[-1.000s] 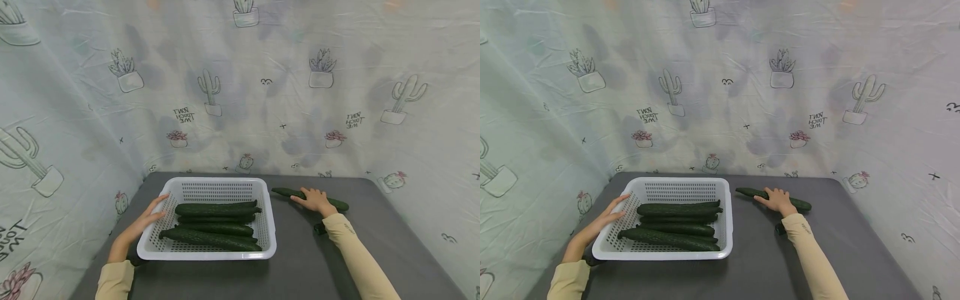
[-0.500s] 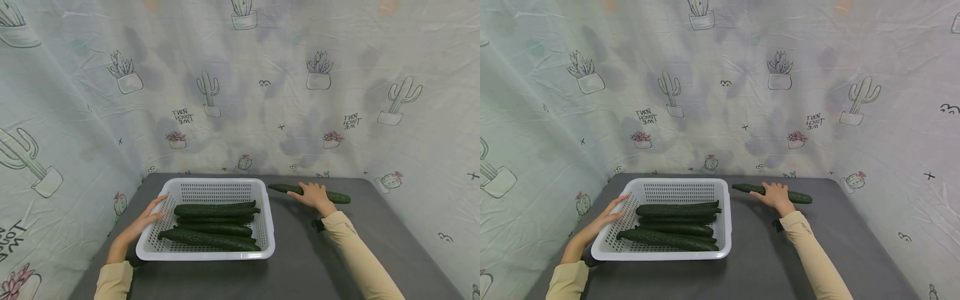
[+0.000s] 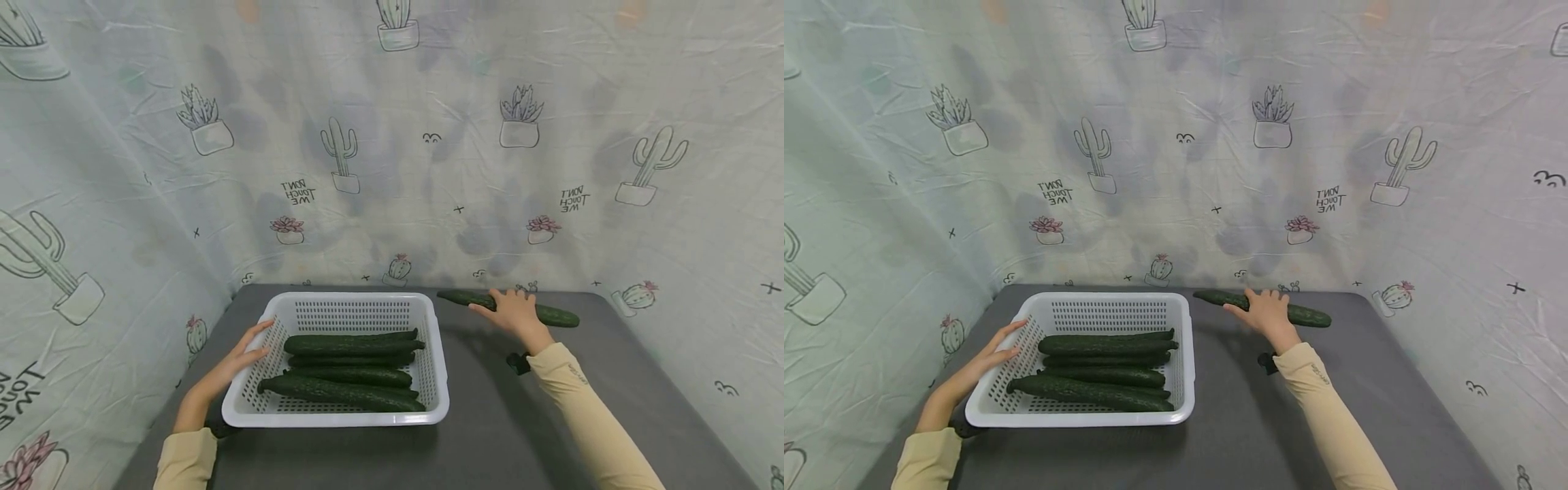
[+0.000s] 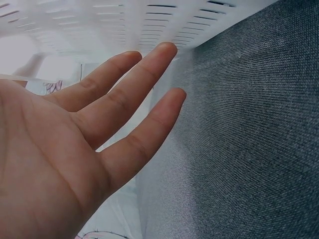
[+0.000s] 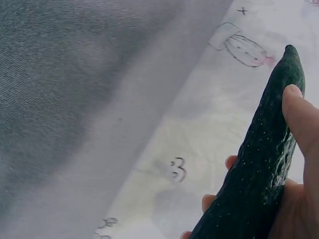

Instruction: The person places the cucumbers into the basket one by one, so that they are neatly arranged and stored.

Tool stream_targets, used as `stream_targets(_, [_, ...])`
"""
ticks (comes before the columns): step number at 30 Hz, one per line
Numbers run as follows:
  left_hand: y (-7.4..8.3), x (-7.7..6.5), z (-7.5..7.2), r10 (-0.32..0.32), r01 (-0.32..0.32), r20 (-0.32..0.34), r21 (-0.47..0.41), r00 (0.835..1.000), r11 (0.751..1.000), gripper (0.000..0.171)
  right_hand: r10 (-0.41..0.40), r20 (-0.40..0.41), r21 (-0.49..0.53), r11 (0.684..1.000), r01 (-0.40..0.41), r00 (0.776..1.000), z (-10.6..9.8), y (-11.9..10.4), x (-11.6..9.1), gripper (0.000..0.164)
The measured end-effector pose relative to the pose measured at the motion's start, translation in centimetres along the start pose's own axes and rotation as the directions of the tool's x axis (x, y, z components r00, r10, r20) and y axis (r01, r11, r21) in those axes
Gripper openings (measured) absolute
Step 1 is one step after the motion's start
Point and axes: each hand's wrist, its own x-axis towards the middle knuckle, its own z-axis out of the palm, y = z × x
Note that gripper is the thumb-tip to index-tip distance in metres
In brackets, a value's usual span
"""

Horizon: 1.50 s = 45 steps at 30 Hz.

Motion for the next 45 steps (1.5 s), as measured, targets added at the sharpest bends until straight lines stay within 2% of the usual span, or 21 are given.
stream_targets(11, [0.2, -0.2, 0.1, 0.012, -0.012, -0.006, 0.001, 1.000, 1.000, 0.060, -0.052, -0.047, -0.011, 0.999, 0.052, 0.998, -2.5, -2.2, -1.7, 0.081])
stream_targets(20, [0.4, -0.2, 0.2, 0.010, -0.010, 0.000, 0.000, 1.000, 1.000, 0.060, -0.102, -0.100, -0.046, 0.994, 0.098, 0.990, -3.6, -5.0, -3.1, 0.072])
stream_targets(38, [0.7, -0.4, 0.2, -0.006, 0.006, -0.001, 0.001, 1.000, 1.000, 0.060, -0.187, -0.044, -0.152, 0.972, 0.178, 0.981, -4.7, -11.1, -4.7, 0.069])
stream_targets(45, [0.8, -0.4, 0.2, -0.008, 0.008, 0.000, 0.001, 1.000, 1.000, 0.060, -0.221, 0.002, -0.130, 0.967, 0.220, 0.975, -4.6, -13.8, -4.8, 0.068])
